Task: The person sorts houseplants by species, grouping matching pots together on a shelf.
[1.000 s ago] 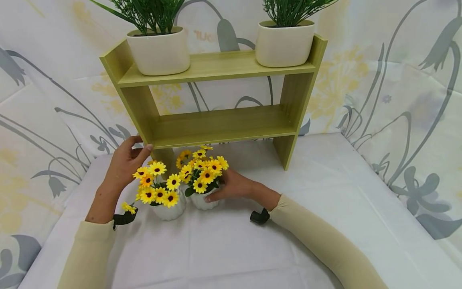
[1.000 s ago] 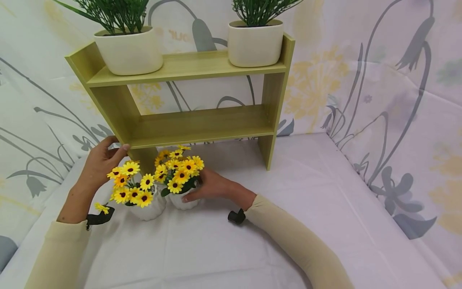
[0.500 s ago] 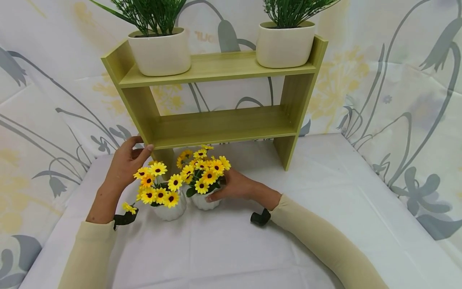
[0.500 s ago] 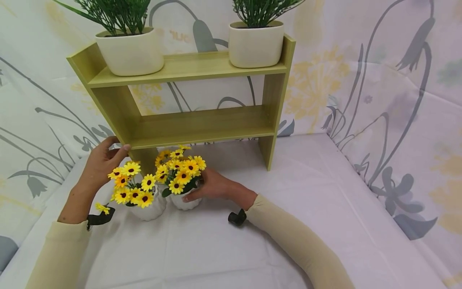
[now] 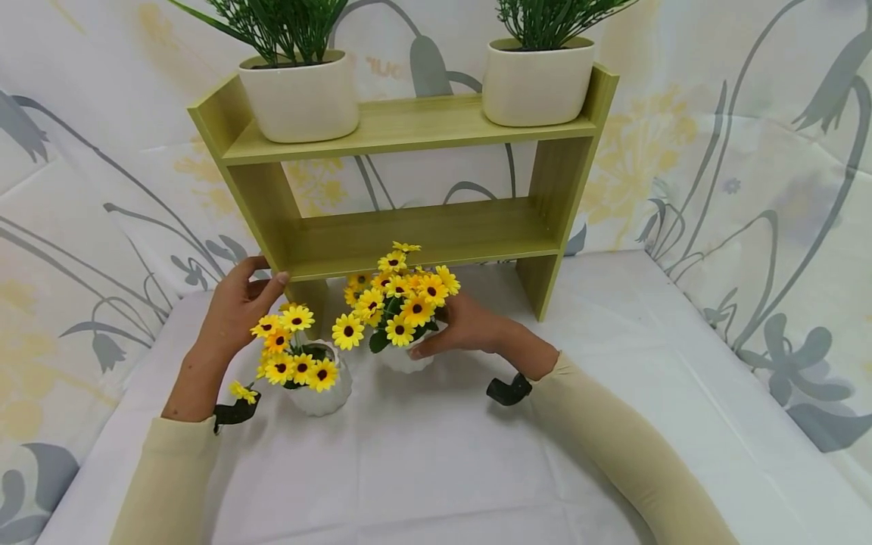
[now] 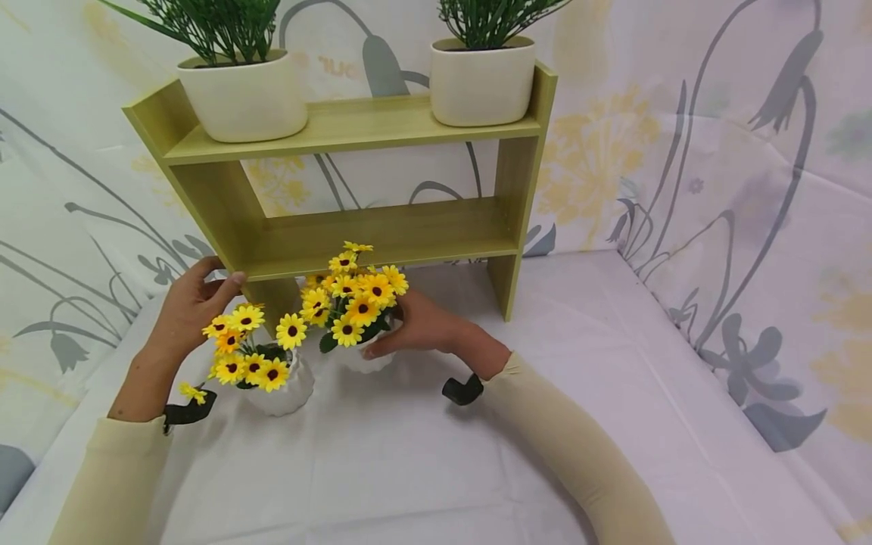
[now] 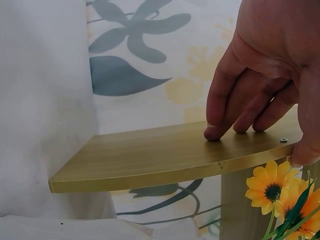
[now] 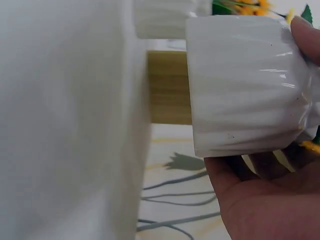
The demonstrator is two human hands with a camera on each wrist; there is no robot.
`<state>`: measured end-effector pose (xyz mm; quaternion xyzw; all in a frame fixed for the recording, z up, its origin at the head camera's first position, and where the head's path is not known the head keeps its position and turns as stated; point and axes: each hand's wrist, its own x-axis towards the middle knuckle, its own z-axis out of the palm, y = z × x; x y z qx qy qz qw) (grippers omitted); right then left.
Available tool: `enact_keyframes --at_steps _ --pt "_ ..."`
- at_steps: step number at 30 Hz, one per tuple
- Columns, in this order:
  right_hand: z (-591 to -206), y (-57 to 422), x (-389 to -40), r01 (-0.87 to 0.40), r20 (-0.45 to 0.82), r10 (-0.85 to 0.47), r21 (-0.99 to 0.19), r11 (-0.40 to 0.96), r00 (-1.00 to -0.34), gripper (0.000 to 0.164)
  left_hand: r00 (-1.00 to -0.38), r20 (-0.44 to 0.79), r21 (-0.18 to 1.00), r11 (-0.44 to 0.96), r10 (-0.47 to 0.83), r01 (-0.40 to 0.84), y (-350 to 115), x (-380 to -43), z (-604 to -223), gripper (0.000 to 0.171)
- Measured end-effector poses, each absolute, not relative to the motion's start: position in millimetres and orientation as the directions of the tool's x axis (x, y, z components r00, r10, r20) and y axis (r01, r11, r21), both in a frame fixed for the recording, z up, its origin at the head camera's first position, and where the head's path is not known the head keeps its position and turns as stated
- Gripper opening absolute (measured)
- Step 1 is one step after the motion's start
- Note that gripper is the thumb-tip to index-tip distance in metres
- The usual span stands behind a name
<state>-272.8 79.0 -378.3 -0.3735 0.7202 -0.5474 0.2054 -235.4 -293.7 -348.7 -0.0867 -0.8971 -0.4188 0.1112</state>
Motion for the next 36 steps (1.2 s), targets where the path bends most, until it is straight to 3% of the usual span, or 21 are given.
enact_keyframes --at_steps 11,16,22,25,29,36 --pt "-341 99 -262 -0.312 0.197 -0.755 -0.950 0.011 -0.626 0.093 -0.962 0.267 0.729 0.639 0.063 0.244 -293 -237 -349 0.064" --pt "-321 116 -256 -0.303 0.189 -0.704 -0.952 0.039 -0.685 0.093 -0.962 0.265 0.728 0.641 0.065 0.244 -293 -239 -348 0.064" --pt "-302 133 -259 -0.350 0.292 -0.606 -0.937 -0.025 -0.740 0.082 -0.962 0.264 0.725 0.645 0.064 0.242 -293 -238 -348 0.065" --pt "-294 140 -262 -0.367 0.281 -0.512 -0.927 0.072 -0.811 0.076 -0.963 0.264 0.723 0.649 0.056 0.236 -294 -237 -348 0.064" --pt "-285 148 -265 -0.277 0.193 -0.362 -0.940 0.198 -0.912 0.071 -0.963 0.264 0.722 0.652 0.054 0.234 -295 -236 -349 0.063" --pt "-283 155 -274 -0.247 0.207 -0.222 -0.954 0.172 -0.953 0.076 -0.959 0.277 0.712 0.657 0.061 0.247 -294 -236 -350 0.064"
